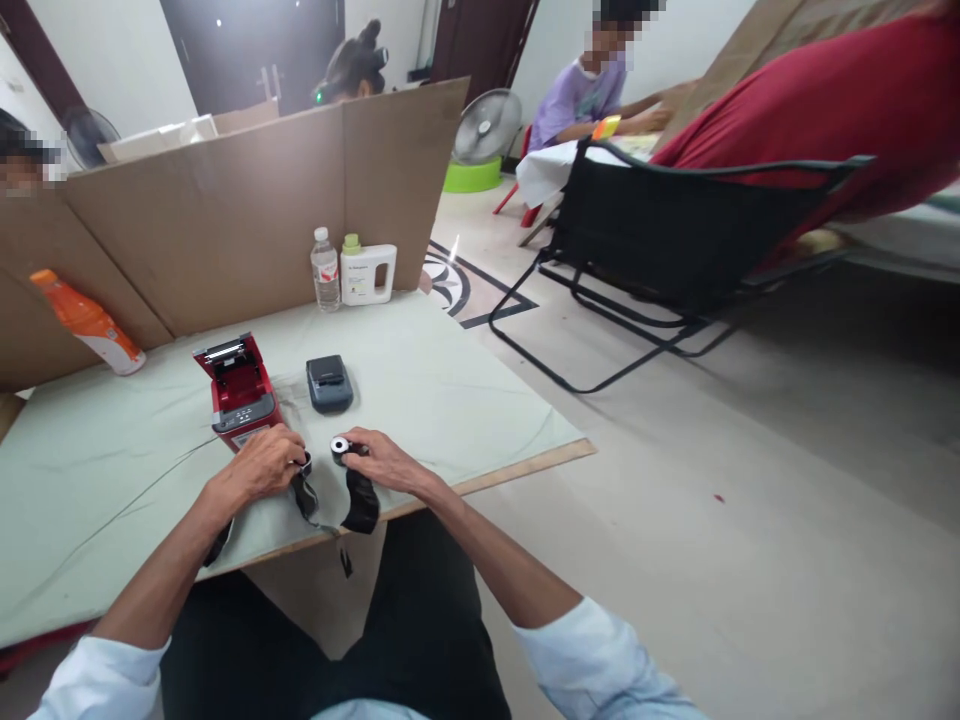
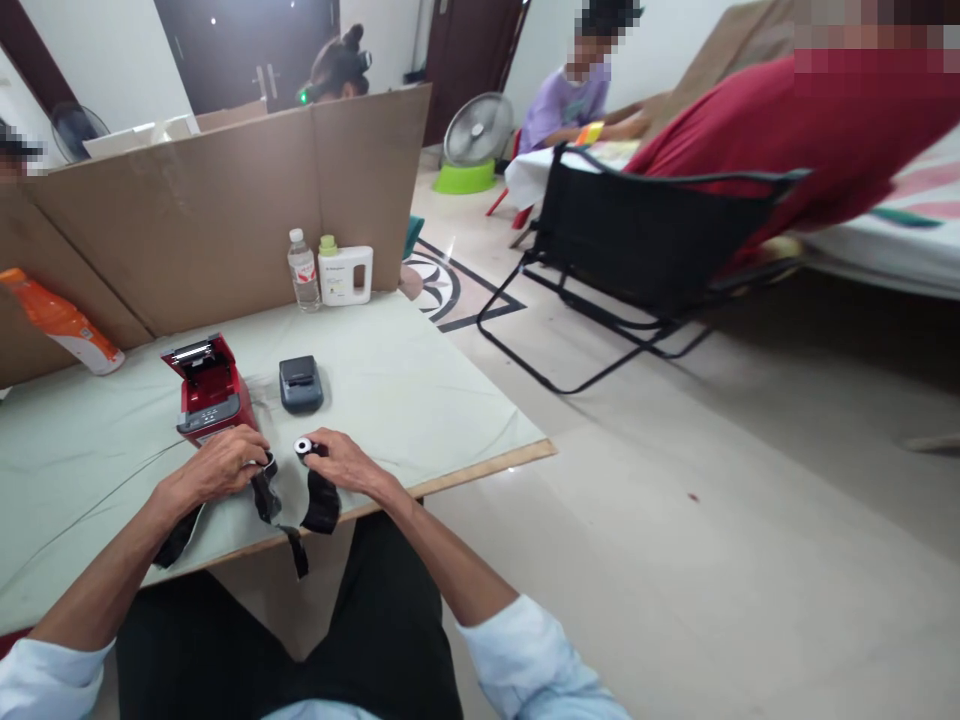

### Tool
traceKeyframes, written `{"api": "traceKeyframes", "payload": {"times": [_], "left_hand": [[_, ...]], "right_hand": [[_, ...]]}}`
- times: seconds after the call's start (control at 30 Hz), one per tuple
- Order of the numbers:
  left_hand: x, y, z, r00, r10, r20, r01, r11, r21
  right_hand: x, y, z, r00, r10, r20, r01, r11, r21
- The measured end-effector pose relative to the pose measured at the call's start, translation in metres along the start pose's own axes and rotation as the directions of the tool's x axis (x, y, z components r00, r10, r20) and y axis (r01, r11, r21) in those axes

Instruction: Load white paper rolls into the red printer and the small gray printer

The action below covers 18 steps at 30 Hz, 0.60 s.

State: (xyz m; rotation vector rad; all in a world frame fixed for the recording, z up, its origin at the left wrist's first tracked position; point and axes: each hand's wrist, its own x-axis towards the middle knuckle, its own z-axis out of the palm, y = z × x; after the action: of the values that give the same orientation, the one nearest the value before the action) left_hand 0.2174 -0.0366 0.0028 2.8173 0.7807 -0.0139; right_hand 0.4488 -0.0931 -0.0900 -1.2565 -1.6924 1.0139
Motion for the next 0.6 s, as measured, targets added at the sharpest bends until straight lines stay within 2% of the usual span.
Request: {"api": "traceKeyframes", "payload": {"times": [0.07, 0.13, 0.2, 0.27, 0.33, 0.4, 0.5, 0.6], "left_hand": [[-0.013, -0.005, 0.0, 0.999, -0.009, -0.043, 0.006, 0.997, -0.071], [-0.027, -0.011, -0.002, 0.987, -0.052, -0.154, 0.025, 0.985, -0.172], [-0.045, -0.019, -0.007, 0.951, -0.144, -0.273, 0.073, 0.964, -0.256], [-0.065, -0.028, -0.01, 0.908, -0.269, -0.322, 0.171, 0.937, -0.304], [-0.083, -0.036, -0.008, 0.876, -0.381, -0.296, 0.278, 0.9, -0.335], [-0.094, -0.041, -0.001, 0.871, -0.438, -0.224, 0.34, 0.865, -0.369], [-0.097, -0.041, 0.013, 0.885, -0.45, -0.119, 0.352, 0.816, -0.459], [-0.088, -0.034, 0.025, 0.891, -0.448, -0.079, 0.352, 0.789, -0.504]], "right_hand": [[0.003, -0.003, 0.008, 1.0, -0.026, 0.01, 0.026, 1.0, 0.0], [0.003, -0.004, 0.013, 0.999, -0.037, 0.023, 0.037, 0.999, 0.01], [0.001, -0.002, 0.014, 0.999, -0.021, 0.031, 0.02, 0.999, 0.036], [-0.002, 0.0, 0.012, 1.0, 0.0, 0.029, -0.002, 0.998, 0.059], [-0.004, 0.002, 0.009, 1.0, 0.01, 0.015, -0.011, 0.998, 0.063], [-0.005, 0.002, 0.007, 1.0, 0.019, 0.005, -0.02, 0.999, 0.05], [-0.006, -0.002, 0.003, 1.0, 0.029, -0.004, -0.029, 0.999, 0.031], [-0.007, -0.008, 0.001, 1.0, 0.003, -0.028, -0.003, 1.0, -0.003]]}}
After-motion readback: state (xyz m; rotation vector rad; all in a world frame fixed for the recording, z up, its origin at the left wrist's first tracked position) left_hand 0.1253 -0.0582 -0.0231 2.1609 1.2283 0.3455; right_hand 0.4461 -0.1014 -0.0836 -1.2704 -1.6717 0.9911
